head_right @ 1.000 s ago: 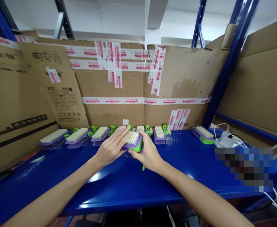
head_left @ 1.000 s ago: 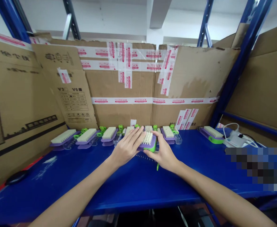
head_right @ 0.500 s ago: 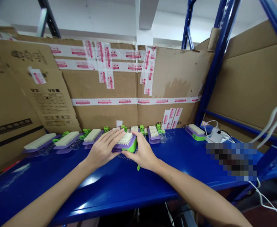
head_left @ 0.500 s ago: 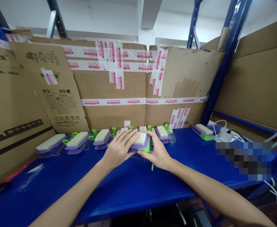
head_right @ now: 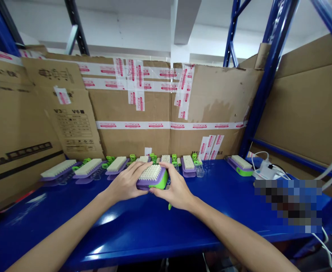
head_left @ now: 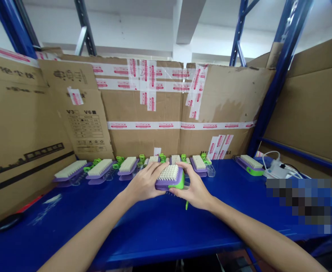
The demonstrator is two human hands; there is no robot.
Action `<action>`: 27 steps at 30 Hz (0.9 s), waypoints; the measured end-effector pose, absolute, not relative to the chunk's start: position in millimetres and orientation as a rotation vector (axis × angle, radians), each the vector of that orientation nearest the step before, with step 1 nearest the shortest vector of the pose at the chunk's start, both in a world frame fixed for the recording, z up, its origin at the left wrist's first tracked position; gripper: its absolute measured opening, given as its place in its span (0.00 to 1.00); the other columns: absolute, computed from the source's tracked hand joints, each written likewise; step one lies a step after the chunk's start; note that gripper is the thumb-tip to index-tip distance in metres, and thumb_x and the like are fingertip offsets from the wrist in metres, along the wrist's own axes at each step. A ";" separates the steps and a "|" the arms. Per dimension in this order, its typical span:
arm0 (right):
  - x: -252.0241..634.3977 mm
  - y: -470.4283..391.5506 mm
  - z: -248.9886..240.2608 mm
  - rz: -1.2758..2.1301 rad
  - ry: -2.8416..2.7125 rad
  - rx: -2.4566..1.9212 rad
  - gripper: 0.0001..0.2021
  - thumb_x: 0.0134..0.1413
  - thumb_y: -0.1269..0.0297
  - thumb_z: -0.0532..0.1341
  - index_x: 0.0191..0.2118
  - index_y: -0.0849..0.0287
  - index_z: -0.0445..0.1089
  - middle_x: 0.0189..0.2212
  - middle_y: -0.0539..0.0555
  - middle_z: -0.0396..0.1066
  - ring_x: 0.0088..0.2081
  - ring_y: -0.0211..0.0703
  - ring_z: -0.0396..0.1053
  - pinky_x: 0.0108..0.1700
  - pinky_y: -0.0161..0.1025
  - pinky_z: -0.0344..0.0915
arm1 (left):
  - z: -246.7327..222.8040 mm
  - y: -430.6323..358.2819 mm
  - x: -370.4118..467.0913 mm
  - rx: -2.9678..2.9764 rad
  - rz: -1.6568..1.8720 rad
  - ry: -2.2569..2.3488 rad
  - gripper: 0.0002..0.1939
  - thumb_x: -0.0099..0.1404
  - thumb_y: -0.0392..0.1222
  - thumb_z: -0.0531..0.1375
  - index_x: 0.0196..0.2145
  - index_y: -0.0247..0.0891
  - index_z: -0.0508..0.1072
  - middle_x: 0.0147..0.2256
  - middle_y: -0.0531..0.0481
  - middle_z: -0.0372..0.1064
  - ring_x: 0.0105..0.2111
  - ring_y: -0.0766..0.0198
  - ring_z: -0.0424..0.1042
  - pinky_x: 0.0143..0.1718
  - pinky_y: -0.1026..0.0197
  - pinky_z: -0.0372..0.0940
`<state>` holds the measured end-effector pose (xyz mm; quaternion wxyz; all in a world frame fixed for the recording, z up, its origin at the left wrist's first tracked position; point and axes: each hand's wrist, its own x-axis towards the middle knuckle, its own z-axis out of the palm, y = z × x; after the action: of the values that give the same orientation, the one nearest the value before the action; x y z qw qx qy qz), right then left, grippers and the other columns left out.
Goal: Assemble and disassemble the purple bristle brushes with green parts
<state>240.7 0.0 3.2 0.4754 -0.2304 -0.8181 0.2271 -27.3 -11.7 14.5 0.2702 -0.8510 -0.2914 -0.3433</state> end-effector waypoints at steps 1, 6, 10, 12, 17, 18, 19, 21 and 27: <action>241.0 0.3 3.7 0.580 -1.993 -0.559 0.39 0.60 0.51 0.78 0.71 0.49 0.61 0.68 0.61 0.71 0.68 0.62 0.72 0.70 0.60 0.69 | 13.8 -11.7 -26.9 -2.297 -0.941 -0.774 0.51 0.70 0.51 0.72 0.80 0.36 0.53 0.60 0.31 0.75 0.58 0.38 0.80 0.60 0.35 0.80; 243.4 1.7 7.3 0.687 -2.021 -0.549 0.43 0.58 0.49 0.79 0.72 0.48 0.61 0.65 0.60 0.72 0.66 0.61 0.73 0.68 0.60 0.70 | 10.5 -12.3 -25.5 -2.338 -0.990 -0.713 0.50 0.69 0.49 0.71 0.79 0.35 0.54 0.60 0.30 0.75 0.57 0.38 0.80 0.59 0.35 0.80; 245.1 4.6 8.8 0.842 -2.006 -0.528 0.43 0.57 0.49 0.80 0.72 0.48 0.63 0.63 0.59 0.73 0.64 0.59 0.74 0.68 0.58 0.71 | 8.8 -13.5 -24.2 -2.348 -0.990 -0.731 0.50 0.67 0.47 0.71 0.79 0.37 0.55 0.60 0.32 0.76 0.56 0.39 0.81 0.57 0.37 0.81; 244.8 6.9 8.2 0.913 -2.000 -0.504 0.44 0.57 0.49 0.80 0.73 0.48 0.62 0.65 0.59 0.73 0.65 0.59 0.74 0.69 0.58 0.70 | 8.0 -13.4 -23.3 -2.348 -0.979 -0.745 0.50 0.66 0.47 0.71 0.79 0.37 0.56 0.60 0.32 0.76 0.56 0.39 0.81 0.57 0.38 0.81; 243.0 11.0 5.2 0.861 -1.999 -0.519 0.41 0.60 0.50 0.78 0.72 0.50 0.62 0.69 0.62 0.69 0.69 0.61 0.70 0.74 0.61 0.65 | 5.4 -11.8 -20.4 -2.300 -0.943 -0.807 0.50 0.67 0.47 0.71 0.79 0.37 0.56 0.60 0.32 0.76 0.57 0.38 0.81 0.59 0.36 0.80; 243.1 11.4 5.0 0.830 -2.005 -0.535 0.40 0.60 0.50 0.78 0.72 0.50 0.62 0.69 0.62 0.69 0.70 0.61 0.69 0.75 0.62 0.64 | 4.9 -11.9 -19.5 -2.285 -0.931 -0.823 0.50 0.67 0.47 0.71 0.79 0.37 0.55 0.60 0.32 0.76 0.57 0.38 0.80 0.59 0.36 0.80; 243.4 11.6 4.9 0.803 -2.014 -0.550 0.40 0.61 0.50 0.77 0.72 0.51 0.61 0.70 0.63 0.68 0.71 0.62 0.68 0.75 0.63 0.63 | 4.6 -12.2 -18.5 -2.274 -0.917 -0.838 0.51 0.67 0.47 0.71 0.79 0.37 0.55 0.60 0.32 0.76 0.57 0.37 0.80 0.59 0.35 0.79; 243.9 11.7 5.0 0.749 -2.036 -0.576 0.40 0.62 0.51 0.76 0.72 0.51 0.61 0.71 0.63 0.67 0.72 0.62 0.67 0.76 0.63 0.62 | 4.0 -13.7 -15.9 -2.260 -0.891 -0.881 0.51 0.67 0.47 0.71 0.79 0.37 0.55 0.60 0.31 0.75 0.57 0.36 0.80 0.60 0.34 0.78; 241.0 8.4 0.5 0.572 -2.070 -0.636 0.38 0.64 0.52 0.75 0.72 0.52 0.60 0.69 0.64 0.69 0.69 0.64 0.70 0.73 0.64 0.67 | 0.1 -17.5 -8.0 -2.219 -0.824 -0.983 0.49 0.66 0.47 0.71 0.78 0.35 0.56 0.57 0.30 0.75 0.55 0.35 0.79 0.57 0.36 0.78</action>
<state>241.0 8.4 0.5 0.4357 -0.2557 -0.8319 0.2297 -8.0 -17.5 0.1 0.2851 -0.8299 -0.3675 -0.3082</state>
